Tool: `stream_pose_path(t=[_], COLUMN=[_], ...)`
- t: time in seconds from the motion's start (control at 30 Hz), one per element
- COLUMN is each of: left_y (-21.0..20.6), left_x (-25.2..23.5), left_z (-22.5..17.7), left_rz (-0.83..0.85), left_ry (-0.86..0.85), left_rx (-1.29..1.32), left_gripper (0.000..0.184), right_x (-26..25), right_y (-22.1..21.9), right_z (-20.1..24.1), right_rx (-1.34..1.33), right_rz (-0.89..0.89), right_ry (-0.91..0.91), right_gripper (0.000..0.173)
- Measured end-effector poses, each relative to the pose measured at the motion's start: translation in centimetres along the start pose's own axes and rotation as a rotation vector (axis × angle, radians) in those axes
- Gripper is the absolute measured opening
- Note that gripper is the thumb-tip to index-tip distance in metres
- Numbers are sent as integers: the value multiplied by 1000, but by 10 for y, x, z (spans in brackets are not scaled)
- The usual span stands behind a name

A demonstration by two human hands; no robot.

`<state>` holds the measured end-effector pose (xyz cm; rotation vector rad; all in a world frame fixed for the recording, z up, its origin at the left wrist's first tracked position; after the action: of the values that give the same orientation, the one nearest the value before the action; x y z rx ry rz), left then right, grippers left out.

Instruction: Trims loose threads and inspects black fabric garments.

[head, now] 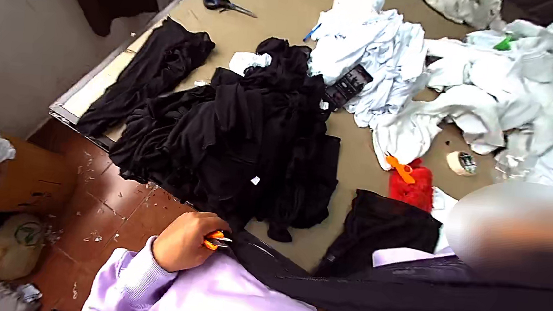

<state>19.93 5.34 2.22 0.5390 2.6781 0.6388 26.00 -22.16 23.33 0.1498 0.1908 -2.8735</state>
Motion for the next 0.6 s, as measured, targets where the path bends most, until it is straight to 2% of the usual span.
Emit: stream_pose_path(t=[0.1,0.2,0.27,0.37,0.43,0.47,0.5,0.57,0.6], left_y=[55,128,170,217,242,253,263,273,273], left_x=[6,42,67,84,80,74,65,42,31], left_z=[14,29,34,35,39,45,53,81,104], left_rz=[-174,-448,-645,-855,-963,-1012,-1042,-1020,-969], left_ry=[59,137,180,197,188,188,213,358,462], left_rx=[25,150,186,182,113,38,-67,-305,-390], left_gripper=[16,20,21,20,19,19,19,27,29], right_x=[-24,-77,-122,-200,-255,-283,-310,-353,-360], right_y=[29,20,-12,-65,-95,-107,-117,-131,-137], right_z=[-19,-27,-43,-79,-103,-114,-127,-158,-174], right_rx=[175,202,117,-110,-281,-353,-391,-284,-101], right_rz=[-109,-73,-14,90,-10,-83,-124,-114,-73], right_ry=[323,399,304,95,-67,-116,-132,-148,-172], right_gripper=[14,16,15,23,17,9,8,38,53])
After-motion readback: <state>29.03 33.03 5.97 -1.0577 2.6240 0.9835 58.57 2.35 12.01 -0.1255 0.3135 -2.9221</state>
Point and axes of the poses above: each hand's wrist, its own x-axis away from the middle knuckle, its own y-axis out of the back of the hand, z = x × y, the point moved 9 cm from there along -x, towards the middle knuckle
